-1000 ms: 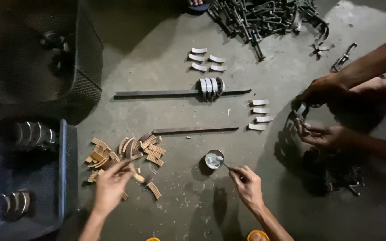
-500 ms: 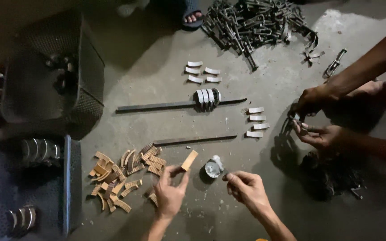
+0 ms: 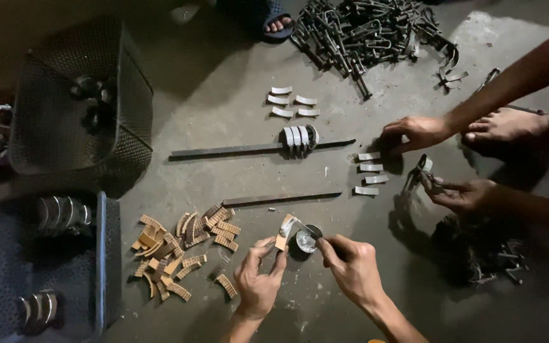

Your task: Applying grease to metal bearing shells using a small applicator tool on the workshop floor

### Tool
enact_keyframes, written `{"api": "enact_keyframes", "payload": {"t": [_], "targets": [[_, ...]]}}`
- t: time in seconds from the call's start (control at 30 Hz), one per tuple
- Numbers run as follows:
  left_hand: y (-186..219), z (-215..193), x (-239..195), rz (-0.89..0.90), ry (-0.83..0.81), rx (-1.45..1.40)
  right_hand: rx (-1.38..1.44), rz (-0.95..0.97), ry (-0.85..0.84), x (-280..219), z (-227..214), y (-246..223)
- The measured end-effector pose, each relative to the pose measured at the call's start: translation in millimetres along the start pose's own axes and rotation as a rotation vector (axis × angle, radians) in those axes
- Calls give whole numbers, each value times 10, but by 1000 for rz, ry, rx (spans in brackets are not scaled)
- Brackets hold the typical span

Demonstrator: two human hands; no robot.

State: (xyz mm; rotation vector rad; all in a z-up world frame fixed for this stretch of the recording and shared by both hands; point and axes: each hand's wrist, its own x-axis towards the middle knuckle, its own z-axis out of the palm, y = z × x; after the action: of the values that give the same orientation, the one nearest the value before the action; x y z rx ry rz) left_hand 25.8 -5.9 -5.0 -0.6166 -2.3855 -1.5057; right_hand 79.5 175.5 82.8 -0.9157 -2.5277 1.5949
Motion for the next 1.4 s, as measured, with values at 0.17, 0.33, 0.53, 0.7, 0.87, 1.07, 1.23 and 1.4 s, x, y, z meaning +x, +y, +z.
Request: {"api": "enact_keyframes", "payload": {"t": [0.17,0.33,0.53,0.7,0.87,1.07,1.23,1.4], "targets": [[-70,69,-71,82,8,-24,-92,-456,-10,-106,164,171],[36,52,-40,69,-16,-40,-147,-301,102,-31,157,48],[83,28,-16,-35,0,-85,-114,-322,189,96,45,215],[40,-96,32,-424,-108,-409,198,-122,187,134,-74,275],[-126,-49,77,-929,-429,-1212,411,-186,-199,154,49,120],[47,-16,177,-844,-468,-1168,292,-73,-205,253,149,50],[135,21,-145,-495,-261,-561,366,-4,-58,236,107,0],[306,-35,-1,-300,-127,-327,392,-32,5,189,95,-34]]}}
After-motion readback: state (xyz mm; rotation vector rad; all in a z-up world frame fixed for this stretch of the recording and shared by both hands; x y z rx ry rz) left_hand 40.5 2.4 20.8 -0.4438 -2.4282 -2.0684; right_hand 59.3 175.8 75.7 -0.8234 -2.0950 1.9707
